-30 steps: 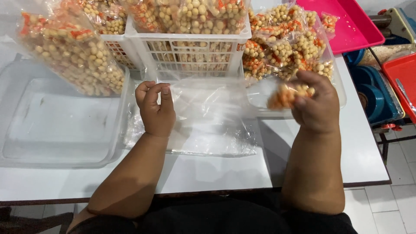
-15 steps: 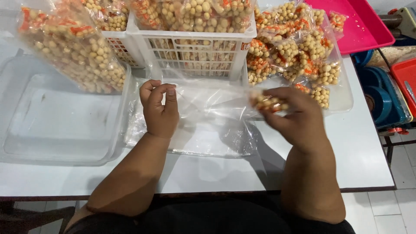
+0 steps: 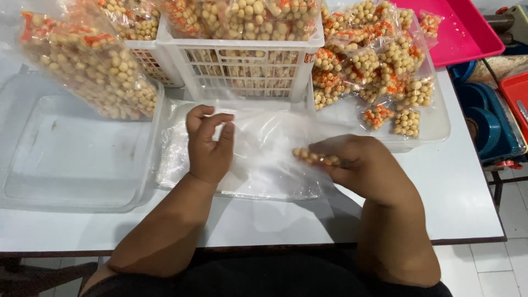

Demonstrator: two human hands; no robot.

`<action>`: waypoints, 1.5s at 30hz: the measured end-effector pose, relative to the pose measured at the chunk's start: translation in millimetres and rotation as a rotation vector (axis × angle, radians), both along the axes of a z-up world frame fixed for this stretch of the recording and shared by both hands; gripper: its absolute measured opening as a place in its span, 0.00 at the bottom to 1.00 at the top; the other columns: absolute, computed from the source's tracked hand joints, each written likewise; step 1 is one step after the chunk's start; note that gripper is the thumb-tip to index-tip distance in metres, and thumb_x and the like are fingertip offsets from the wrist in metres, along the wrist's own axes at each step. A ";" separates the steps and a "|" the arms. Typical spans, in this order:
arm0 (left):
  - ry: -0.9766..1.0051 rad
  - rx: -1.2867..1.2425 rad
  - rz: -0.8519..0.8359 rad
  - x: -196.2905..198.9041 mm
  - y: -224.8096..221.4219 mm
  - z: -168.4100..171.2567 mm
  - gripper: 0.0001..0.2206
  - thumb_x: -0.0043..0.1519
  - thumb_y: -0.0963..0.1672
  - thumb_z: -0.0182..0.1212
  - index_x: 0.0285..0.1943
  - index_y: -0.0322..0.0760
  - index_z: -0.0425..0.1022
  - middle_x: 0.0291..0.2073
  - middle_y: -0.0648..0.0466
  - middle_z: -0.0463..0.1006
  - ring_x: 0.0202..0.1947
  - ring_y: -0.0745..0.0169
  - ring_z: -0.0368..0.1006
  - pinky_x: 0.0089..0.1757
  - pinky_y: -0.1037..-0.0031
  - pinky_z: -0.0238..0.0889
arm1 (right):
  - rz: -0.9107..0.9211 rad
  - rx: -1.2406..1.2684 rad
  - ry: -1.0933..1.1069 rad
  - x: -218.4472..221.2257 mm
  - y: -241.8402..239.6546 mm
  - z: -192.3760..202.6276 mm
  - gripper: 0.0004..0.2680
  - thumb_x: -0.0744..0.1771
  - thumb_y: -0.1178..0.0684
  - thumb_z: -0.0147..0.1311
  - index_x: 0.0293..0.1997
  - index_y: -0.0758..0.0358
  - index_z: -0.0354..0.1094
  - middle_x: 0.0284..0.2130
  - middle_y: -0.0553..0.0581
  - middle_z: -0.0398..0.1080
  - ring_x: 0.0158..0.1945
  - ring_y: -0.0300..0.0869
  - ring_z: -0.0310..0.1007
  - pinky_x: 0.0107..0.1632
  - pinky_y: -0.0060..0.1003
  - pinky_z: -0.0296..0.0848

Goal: The person packs small round food items into clear plastic bags, seals them, and places them into white baskets. The person also opens new plastic bags and continues filling them with the same items.

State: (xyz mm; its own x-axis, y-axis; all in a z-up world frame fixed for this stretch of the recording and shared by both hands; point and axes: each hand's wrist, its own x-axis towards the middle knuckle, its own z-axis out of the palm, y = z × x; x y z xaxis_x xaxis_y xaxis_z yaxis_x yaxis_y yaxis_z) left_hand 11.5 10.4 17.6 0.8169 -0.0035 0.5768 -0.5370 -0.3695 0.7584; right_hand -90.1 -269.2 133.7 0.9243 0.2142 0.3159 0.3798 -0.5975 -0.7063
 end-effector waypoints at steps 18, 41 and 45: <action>-0.087 -0.059 -0.251 5.2 3.3 -6.3 0.12 0.66 0.46 0.62 0.54 0.36 0.71 0.58 0.45 0.64 0.58 0.48 0.67 0.58 0.64 0.60 | 0.016 0.209 0.244 26.6 23.7 -58.0 0.16 0.61 0.48 0.67 0.54 0.53 0.79 0.41 0.60 0.81 0.44 0.53 0.82 0.42 0.44 0.80; 0.820 -1.300 -0.902 3.0 -23.8 -42.3 0.13 0.70 0.55 0.51 0.61 0.71 0.76 0.70 0.62 0.70 0.66 0.50 0.70 0.53 0.50 0.73 | -0.470 0.438 0.617 10.4 83.2 6.5 0.20 0.55 0.43 0.71 0.51 0.41 0.80 0.30 0.53 0.76 0.34 0.45 0.77 0.44 0.43 0.76; 0.915 -1.333 -0.839 -7.6 -33.3 -40.2 0.15 0.68 0.57 0.52 0.61 0.71 0.75 0.69 0.61 0.70 0.65 0.47 0.70 0.53 0.45 0.73 | -0.414 0.337 0.526 19.8 50.5 -45.3 0.20 0.54 0.46 0.73 0.50 0.44 0.77 0.31 0.51 0.76 0.37 0.44 0.78 0.46 0.40 0.76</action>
